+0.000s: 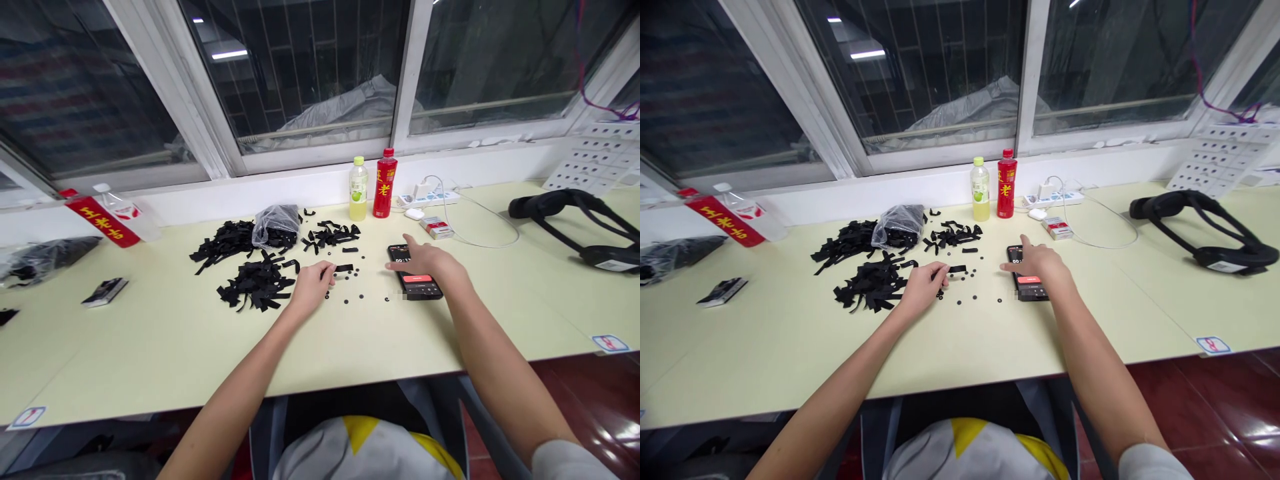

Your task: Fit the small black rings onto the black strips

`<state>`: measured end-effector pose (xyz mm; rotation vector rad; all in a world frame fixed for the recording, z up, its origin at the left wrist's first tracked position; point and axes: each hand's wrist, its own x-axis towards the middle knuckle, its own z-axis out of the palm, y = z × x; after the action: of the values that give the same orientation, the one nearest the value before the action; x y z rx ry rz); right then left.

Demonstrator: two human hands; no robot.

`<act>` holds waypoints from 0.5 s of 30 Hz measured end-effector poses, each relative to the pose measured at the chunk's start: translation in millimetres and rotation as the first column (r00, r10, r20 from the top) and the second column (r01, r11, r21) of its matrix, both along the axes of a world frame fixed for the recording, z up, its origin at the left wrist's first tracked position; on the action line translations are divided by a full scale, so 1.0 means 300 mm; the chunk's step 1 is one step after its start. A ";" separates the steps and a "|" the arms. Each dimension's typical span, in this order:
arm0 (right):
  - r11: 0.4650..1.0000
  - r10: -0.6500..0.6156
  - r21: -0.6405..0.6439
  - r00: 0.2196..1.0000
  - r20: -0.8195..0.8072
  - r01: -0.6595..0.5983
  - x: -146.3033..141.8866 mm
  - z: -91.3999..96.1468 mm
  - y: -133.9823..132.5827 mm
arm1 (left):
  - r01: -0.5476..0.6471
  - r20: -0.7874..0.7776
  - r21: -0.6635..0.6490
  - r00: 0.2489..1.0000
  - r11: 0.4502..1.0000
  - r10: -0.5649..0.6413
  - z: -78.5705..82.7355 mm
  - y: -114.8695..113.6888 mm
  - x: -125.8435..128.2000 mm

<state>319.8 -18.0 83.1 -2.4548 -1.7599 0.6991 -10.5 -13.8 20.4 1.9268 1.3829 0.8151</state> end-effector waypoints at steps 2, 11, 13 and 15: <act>0.999 0.038 -0.015 0.996 0.076 -0.037 -0.047 -0.004 -0.003 | -0.003 -0.011 -0.005 1.000 1.000 0.002 0.003 -0.001 0.002; 0.986 -0.021 0.168 0.994 0.110 0.002 0.028 -0.097 0.069 | 0.011 0.062 0.050 0.998 0.999 -0.014 -0.032 0.026 -0.012; 0.968 -0.031 0.250 0.991 0.130 -0.002 0.039 -0.122 0.085 | 0.005 0.119 0.041 0.993 0.999 -0.009 -0.043 0.035 -0.014; 0.927 -0.004 0.371 0.989 0.146 -0.051 0.035 -0.140 0.095 | -0.005 0.187 0.017 0.982 1.000 0.002 -0.054 0.043 -0.015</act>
<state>330.4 10.6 41.1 -2.2713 -1.7737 0.1612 -14.9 -0.9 4.3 1.8096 1.2704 0.9862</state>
